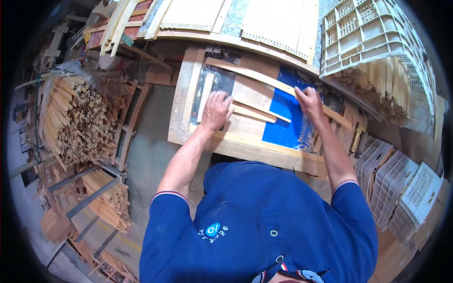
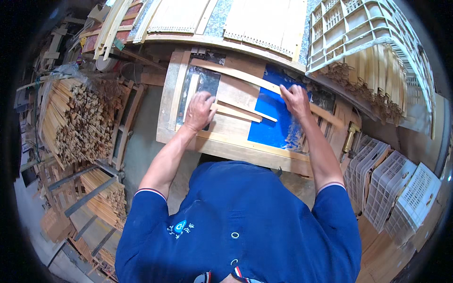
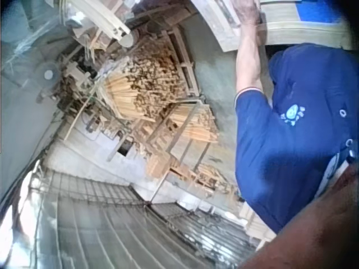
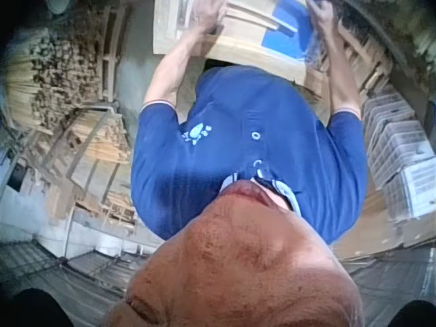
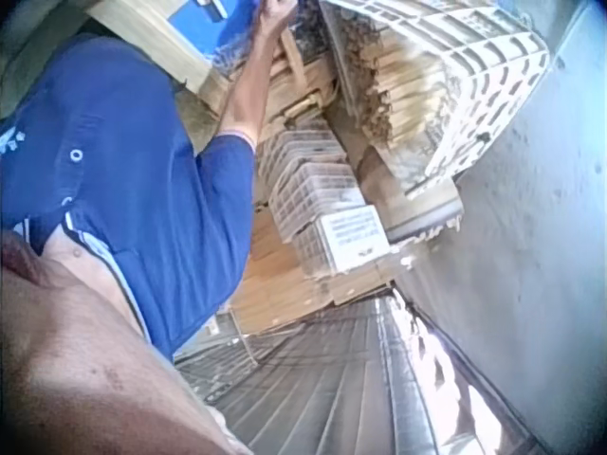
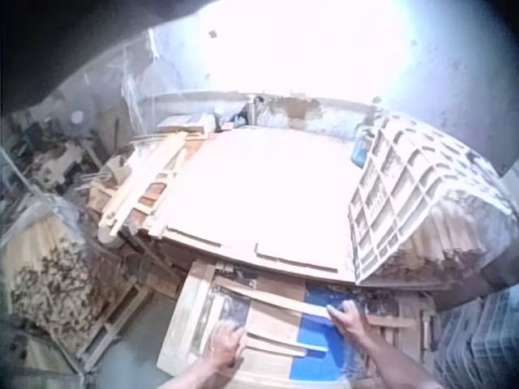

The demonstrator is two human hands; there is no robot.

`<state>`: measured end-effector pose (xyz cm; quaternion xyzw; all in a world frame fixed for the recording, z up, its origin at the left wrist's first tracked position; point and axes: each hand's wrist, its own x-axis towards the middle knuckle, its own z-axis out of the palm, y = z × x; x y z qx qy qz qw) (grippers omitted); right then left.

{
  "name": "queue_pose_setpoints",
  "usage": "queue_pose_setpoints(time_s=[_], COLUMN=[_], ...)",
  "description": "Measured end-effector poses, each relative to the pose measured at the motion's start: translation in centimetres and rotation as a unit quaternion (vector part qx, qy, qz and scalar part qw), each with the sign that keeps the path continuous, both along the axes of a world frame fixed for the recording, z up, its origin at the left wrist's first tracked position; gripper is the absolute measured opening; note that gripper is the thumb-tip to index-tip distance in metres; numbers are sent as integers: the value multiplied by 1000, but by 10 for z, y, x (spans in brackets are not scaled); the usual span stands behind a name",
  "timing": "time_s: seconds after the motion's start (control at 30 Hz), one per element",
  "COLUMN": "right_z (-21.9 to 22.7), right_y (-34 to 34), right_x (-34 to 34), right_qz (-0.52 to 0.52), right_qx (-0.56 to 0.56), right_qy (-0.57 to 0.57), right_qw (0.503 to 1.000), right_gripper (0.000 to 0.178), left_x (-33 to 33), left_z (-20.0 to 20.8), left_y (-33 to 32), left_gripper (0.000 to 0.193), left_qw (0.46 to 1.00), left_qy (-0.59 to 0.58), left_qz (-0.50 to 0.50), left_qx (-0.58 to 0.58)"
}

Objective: Assembling wooden frames using a pneumatic nail gun in a workshop environment.

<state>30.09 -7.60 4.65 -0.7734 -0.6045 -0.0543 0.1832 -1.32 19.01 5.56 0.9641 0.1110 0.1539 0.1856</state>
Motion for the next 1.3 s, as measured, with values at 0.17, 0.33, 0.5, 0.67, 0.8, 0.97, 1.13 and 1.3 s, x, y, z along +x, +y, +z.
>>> queue_pose_setpoints(time_s=[0.17,0.33,0.5,0.67,0.8,0.97,1.13,1.3], right_z=[-36,-37,-39,-78,-64,-18,-37,-31], right_y=[24,27,19,23,42,42,42,44], right_x=[37,43,47,48,30,-31,-81,-101], right_qz=[-54,-73,-22,-112,-93,-54,-72,-45], right_qx=[-70,-129,-108,-118,-115,-25,-137,-39], right_qy=[-13,3,35,43,8,143,180,170], right_qw=[996,989,993,986,989,988,971,984], right_gripper=[30,31,25,26,30,40,25,19], left_x=[-9,3,17,-3,-52,-94,-103,-79], left_z=[-25,-18,-21,-17,0,31,13,-5], left_y=[-34,-41,-35,-30,-30,-16,17,41], left_gripper=[51,44,12,6,10,27,30,25], left_qw=[999,993,986,987,975,976,965,956], left_qy=[37,100,131,114,218,198,119,111], left_qz=[-1,40,10,-52,-12,76,233,272], left_qx=[14,56,98,101,31,-48,-23,-6])
